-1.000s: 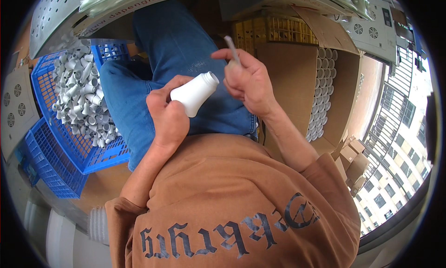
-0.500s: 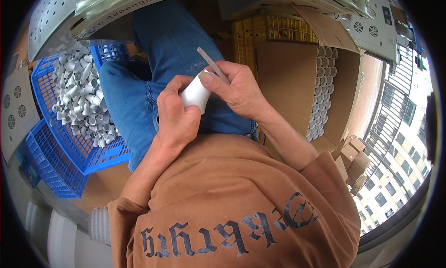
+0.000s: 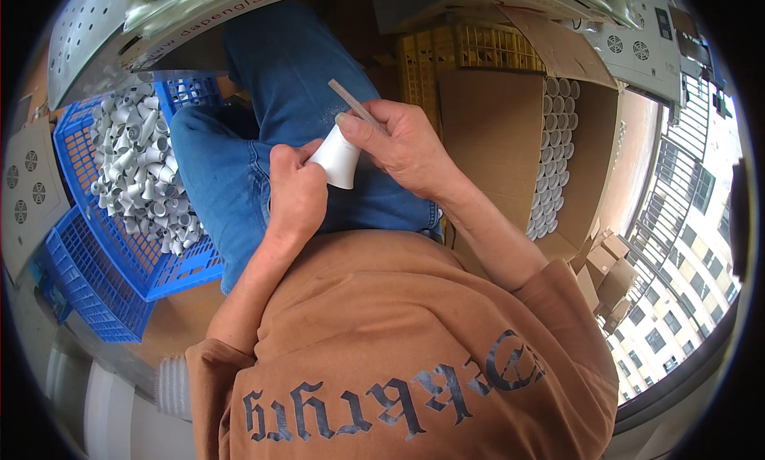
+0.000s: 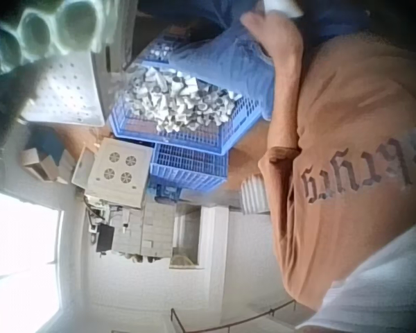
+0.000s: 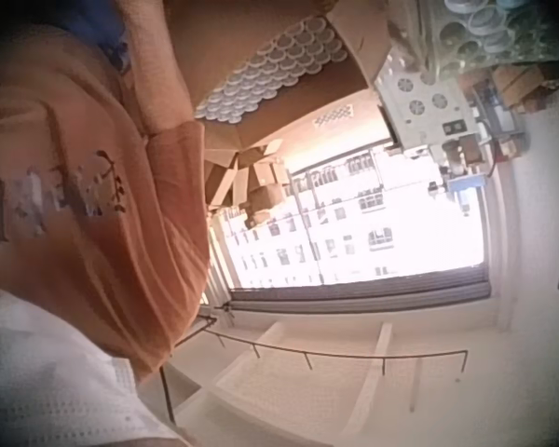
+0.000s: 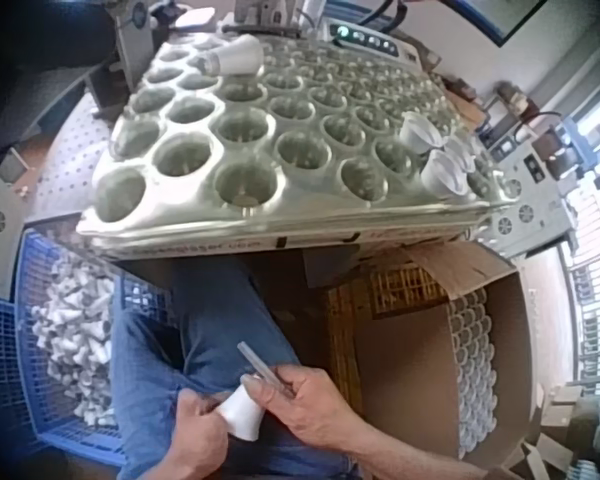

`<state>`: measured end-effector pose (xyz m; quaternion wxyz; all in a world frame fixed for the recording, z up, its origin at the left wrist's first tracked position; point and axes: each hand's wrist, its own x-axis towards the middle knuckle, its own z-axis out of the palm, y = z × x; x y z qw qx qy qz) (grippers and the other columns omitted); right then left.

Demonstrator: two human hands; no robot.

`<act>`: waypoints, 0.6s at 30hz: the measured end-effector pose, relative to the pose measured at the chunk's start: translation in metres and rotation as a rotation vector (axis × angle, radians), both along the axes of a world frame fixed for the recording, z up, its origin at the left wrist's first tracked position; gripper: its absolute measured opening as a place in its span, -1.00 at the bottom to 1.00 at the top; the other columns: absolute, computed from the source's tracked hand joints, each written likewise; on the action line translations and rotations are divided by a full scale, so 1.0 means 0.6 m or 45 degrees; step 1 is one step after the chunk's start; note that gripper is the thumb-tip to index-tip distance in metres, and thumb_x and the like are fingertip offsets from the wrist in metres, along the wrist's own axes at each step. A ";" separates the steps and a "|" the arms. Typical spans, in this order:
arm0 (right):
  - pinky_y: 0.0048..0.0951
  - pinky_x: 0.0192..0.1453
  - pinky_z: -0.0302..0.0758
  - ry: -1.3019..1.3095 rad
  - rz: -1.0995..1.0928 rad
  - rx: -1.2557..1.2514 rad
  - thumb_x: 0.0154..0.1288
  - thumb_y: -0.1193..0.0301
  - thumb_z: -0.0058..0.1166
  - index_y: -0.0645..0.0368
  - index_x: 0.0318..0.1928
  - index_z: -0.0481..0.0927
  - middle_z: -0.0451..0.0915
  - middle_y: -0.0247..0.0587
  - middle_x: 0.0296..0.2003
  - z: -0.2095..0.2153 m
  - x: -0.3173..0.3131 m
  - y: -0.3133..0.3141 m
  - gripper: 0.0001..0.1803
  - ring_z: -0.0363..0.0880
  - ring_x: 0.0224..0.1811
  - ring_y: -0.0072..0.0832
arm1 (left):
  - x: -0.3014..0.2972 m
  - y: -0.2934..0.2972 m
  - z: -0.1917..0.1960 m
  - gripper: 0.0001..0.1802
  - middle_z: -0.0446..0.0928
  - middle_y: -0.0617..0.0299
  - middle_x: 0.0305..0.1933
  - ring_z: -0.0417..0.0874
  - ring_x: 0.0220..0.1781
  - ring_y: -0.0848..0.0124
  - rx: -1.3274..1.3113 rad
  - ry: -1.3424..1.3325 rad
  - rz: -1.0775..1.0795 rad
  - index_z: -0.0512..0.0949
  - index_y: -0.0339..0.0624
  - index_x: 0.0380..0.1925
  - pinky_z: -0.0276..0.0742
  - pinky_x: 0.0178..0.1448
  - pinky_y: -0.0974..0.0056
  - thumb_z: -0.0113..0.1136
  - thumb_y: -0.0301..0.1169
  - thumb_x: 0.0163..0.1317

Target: Manually polishing or sanding a small white plastic component using a flat abrasive tool.

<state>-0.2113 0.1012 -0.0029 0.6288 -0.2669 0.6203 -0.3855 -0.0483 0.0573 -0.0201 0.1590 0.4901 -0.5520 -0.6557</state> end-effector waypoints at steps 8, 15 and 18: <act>-0.49 -0.43 0.35 0.287 -0.104 -0.127 0.40 0.16 0.08 0.28 -0.09 0.61 0.48 -0.35 -0.56 -0.002 -0.023 0.030 -0.62 0.35 -0.52 -0.67 | -0.011 -0.015 -0.016 -0.60 0.59 -0.14 -0.54 0.64 -0.52 0.22 0.401 0.169 0.264 0.58 -0.70 -0.47 0.55 -0.40 0.25 -0.26 -0.60 -0.12; -0.45 -0.51 0.37 0.933 0.308 -0.759 0.33 0.53 0.09 0.10 0.15 0.56 0.38 -0.28 -0.57 -0.013 0.003 0.079 -0.62 0.32 -0.61 -0.48 | -0.014 -0.008 -0.042 -0.79 0.55 -0.15 -0.46 0.57 -0.38 0.20 0.271 -0.289 0.413 0.45 -0.53 -0.53 0.49 -0.25 0.21 -0.19 -0.58 0.00; -0.43 -0.58 0.35 1.058 0.344 -0.745 0.27 0.58 0.12 0.04 0.16 0.56 0.33 -0.28 -0.59 -0.022 0.009 0.086 -0.57 0.30 -0.65 -0.44 | -0.014 -0.003 -0.033 -0.82 0.47 -0.17 -0.43 0.49 -0.34 0.19 -0.017 -0.387 0.347 0.37 -0.51 -0.51 0.45 -0.21 0.15 -0.15 -0.54 0.02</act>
